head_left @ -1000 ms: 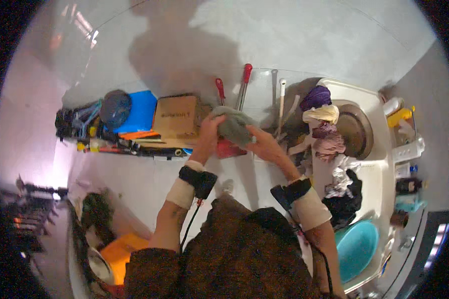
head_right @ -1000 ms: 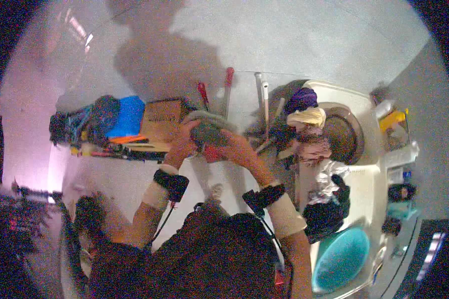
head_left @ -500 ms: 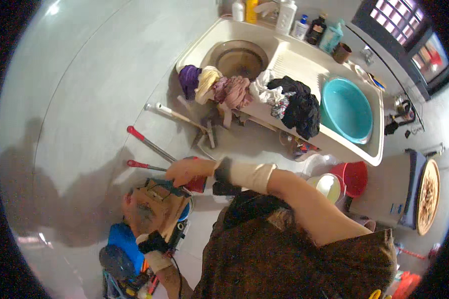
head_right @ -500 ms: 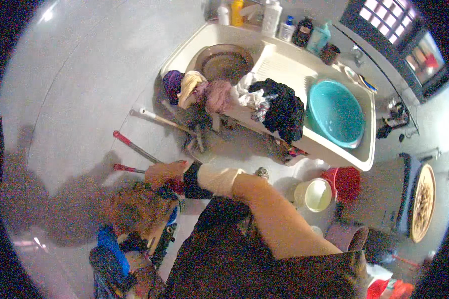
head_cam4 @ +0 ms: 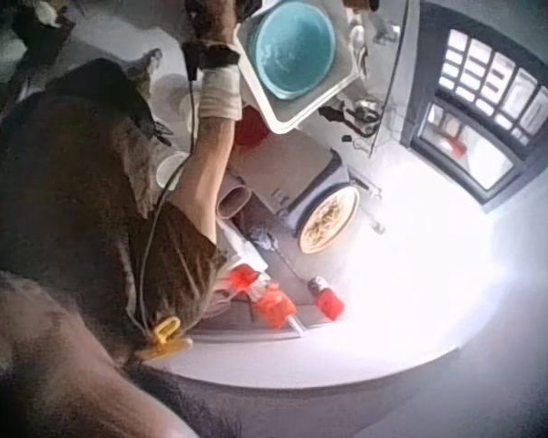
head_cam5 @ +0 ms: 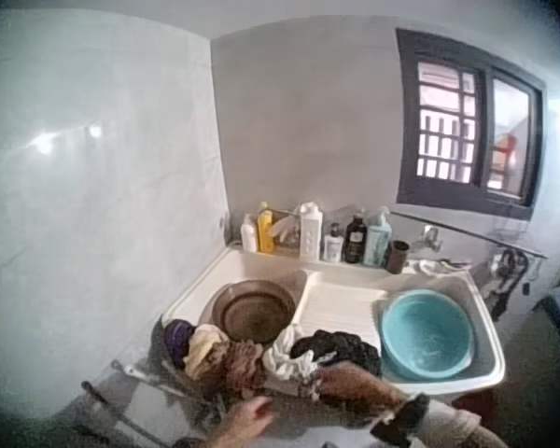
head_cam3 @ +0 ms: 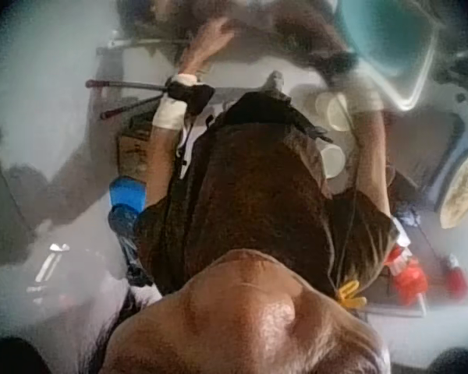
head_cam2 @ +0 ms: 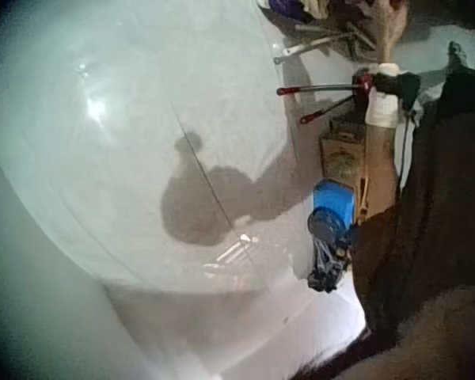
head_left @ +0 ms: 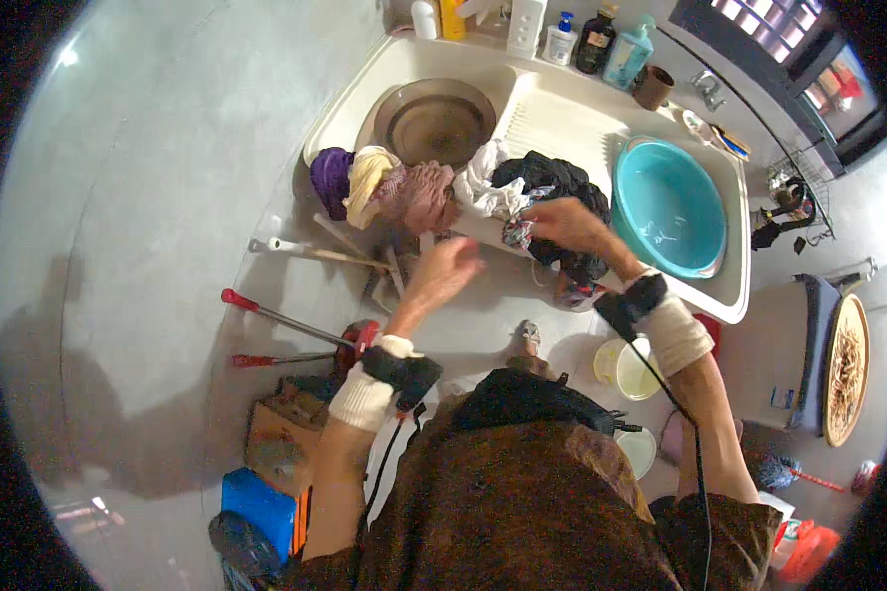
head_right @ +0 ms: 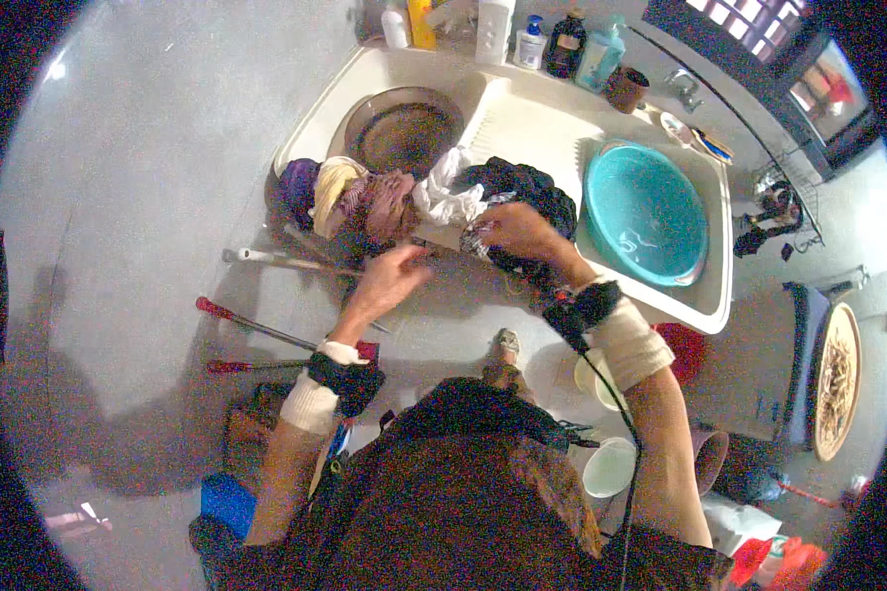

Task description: Washing clothes by hand in a sink and basin.

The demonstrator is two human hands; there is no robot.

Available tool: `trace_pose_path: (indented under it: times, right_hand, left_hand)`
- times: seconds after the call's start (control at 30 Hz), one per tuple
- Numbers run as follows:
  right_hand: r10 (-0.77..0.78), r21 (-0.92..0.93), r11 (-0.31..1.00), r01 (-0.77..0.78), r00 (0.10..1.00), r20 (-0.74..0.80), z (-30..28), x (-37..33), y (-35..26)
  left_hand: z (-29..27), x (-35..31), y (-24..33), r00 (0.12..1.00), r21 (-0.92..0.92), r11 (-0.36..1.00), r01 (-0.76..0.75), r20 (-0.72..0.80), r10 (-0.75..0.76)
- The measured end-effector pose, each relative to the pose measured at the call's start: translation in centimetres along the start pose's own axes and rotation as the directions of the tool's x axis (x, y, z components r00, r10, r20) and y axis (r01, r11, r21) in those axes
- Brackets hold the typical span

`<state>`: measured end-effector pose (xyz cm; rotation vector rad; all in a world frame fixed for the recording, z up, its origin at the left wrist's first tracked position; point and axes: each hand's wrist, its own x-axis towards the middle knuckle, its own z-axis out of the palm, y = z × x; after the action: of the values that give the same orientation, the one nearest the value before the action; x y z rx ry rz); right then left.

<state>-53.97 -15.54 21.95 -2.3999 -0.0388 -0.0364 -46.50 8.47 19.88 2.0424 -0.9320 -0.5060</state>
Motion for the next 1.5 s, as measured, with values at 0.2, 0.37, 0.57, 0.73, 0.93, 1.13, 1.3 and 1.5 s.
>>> trace_pose_path:
  times: [0.2,0.37,0.57,0.73,0.93,1.13,1.3,1.5]
  right_hand:
    - [0.111,0.069,0.992,-0.108,0.992,-0.051,-7.0,3.5,8.6]
    - [0.120,-0.055,0.991,-0.122,0.992,-0.032,-9.0,6.6,14.2]
    - [0.093,-0.122,0.990,-0.075,0.984,0.154,-4.1,9.9,17.2]
    - [0.201,0.288,0.931,-0.224,0.974,0.106,-4.3,11.3,19.5]
    - [0.307,0.607,0.747,-0.270,0.951,0.046,-8.7,10.9,19.9]
    - [0.407,0.794,0.583,-0.173,0.908,-0.101,-13.4,6.0,23.9]
    - [0.662,0.982,0.177,-0.068,0.747,-0.067,-12.8,0.7,25.1]
    - [0.714,0.996,-0.035,0.083,0.700,-0.034,-11.0,-2.8,28.1]
  left_hand:
    - [4.6,5.5,3.4,0.999,-0.028,0.999,0.038,0.039,-0.037]
    - [6.8,8.9,5.2,0.989,0.031,0.992,0.125,-0.080,-0.122]
    - [8.0,11.0,5.4,0.979,0.180,0.982,0.063,-0.204,-0.026]
    - [8.7,13.2,5.0,0.997,0.419,0.908,-0.001,-0.065,0.031]
    - [7.3,13.4,3.7,1.000,0.390,0.920,0.023,0.008,-0.029]
    - [5.9,16.3,5.1,0.949,0.143,0.959,0.243,0.169,-0.266]
    - [6.7,18.9,5.6,0.970,0.315,0.947,-0.066,0.244,-0.014]
    - [9.0,19.5,6.9,0.923,0.469,0.843,-0.263,0.378,0.077]
